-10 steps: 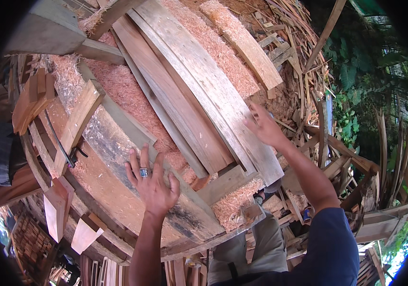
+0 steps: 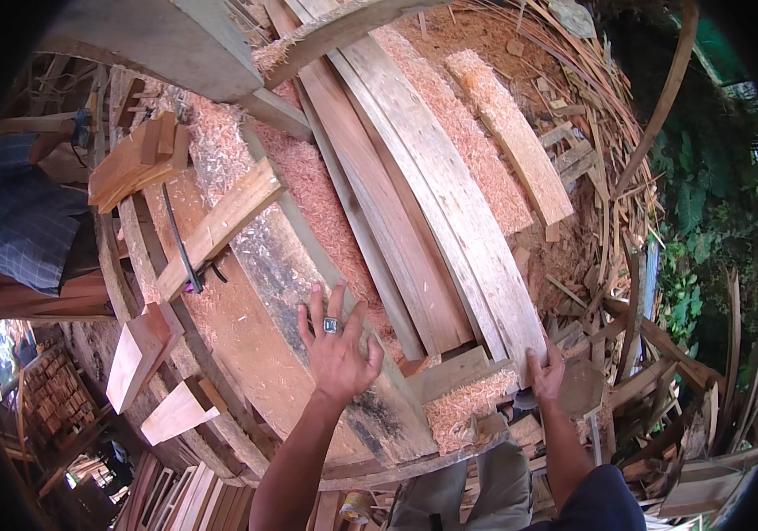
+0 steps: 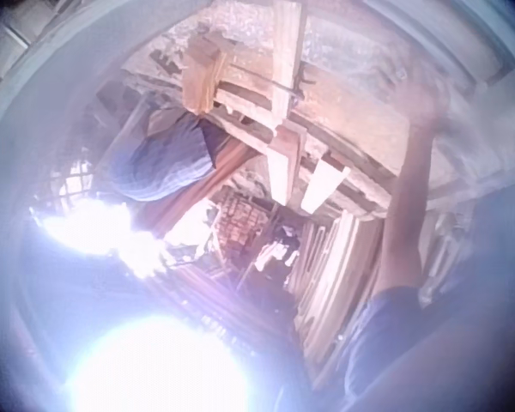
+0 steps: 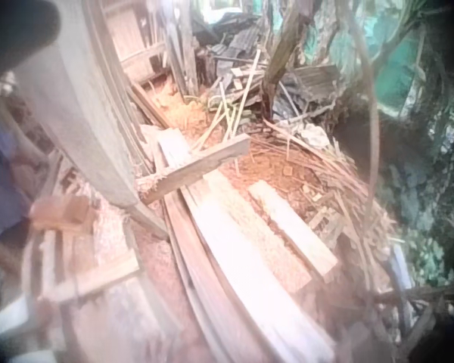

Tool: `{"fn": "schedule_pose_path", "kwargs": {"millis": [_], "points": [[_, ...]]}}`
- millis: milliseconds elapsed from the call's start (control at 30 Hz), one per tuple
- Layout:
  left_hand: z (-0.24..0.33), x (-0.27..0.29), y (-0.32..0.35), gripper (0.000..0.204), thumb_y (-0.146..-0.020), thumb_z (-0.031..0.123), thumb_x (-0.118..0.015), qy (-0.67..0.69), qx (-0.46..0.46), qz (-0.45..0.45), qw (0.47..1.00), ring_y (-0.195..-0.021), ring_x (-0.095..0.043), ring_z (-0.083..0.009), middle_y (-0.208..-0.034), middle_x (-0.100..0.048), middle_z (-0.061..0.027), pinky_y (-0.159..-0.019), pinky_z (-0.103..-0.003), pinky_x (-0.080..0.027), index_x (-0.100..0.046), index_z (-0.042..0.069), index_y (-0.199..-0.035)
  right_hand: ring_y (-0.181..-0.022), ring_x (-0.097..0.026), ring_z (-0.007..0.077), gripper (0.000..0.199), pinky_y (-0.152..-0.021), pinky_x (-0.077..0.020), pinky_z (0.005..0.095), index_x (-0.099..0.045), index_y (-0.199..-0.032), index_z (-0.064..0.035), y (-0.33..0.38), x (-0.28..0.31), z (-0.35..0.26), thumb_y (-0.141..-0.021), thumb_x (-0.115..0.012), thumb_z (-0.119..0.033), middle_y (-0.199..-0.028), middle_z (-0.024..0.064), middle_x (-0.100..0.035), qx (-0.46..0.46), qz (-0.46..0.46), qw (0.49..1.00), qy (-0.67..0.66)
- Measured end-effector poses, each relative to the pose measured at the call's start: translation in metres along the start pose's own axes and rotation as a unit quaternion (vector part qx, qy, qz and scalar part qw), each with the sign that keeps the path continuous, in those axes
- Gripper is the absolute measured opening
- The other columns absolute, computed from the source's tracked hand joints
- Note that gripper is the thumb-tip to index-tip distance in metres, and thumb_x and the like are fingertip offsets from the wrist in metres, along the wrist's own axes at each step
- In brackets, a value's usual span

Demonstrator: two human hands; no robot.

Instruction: The person repeatedly picks up long, thin wooden planks from a pile on the ground and places them onto a larger stack. The camera is unstable, frequently shaking and changing angles, but the repetitive action of lifting and stacking wood is visible.

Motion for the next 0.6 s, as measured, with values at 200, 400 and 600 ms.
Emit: {"fn": "schedule_pose_path", "kwargs": {"millis": [200,400,600], "points": [[-0.004,-0.001,0.003,0.050,-0.073,0.026,-0.055,0.015,0.008,0.003,1.000,-0.142,-0.019,-0.0432,-0.146,-0.037,-0.0177,-0.114,-0.058,-0.008,-0.061,0.006,-0.118,-0.081,-0.063,0.0268,0.036,-0.075,-0.0490,0.0351,-0.068,-0.107,0.0010,-0.010,0.000,-0.007,-0.080,-0.075,-0.023,-0.091,0.0164,-0.067,0.013,0.036,0.998,0.057],[-0.001,0.000,0.004,0.049,-0.073,0.025,-0.055,0.019,0.012,0.001,1.000,-0.142,-0.019,-0.0437,-0.145,-0.038,-0.0190,-0.114,-0.058,-0.008,-0.061,0.005,-0.118,-0.084,-0.065,0.0294,0.037,-0.074,-0.0497,0.0375,-0.068,-0.106,0.0010,-0.034,-0.007,-0.033,-0.078,-0.077,-0.021,-0.093,0.0177,-0.067,0.096,0.048,0.993,0.044],[0.001,0.000,0.003,0.050,-0.073,0.025,-0.055,0.017,0.004,0.001,1.000,-0.142,-0.018,-0.0450,-0.145,-0.038,-0.0204,-0.114,-0.059,-0.006,-0.060,0.004,-0.118,-0.080,-0.063,0.0307,0.032,-0.073,-0.0497,0.0383,-0.067,-0.100,0.0027,-0.078,-0.042,-0.085,-0.078,-0.077,-0.018,-0.089,0.0182,-0.066,0.143,0.004,0.989,0.043]]}}
Point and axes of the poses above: each hand's wrist, its own y-axis away from the middle knuckle, its own x-axis out of the back of the hand, z = x × y, the point moved 9 cm from there along -y, towards the middle knuckle
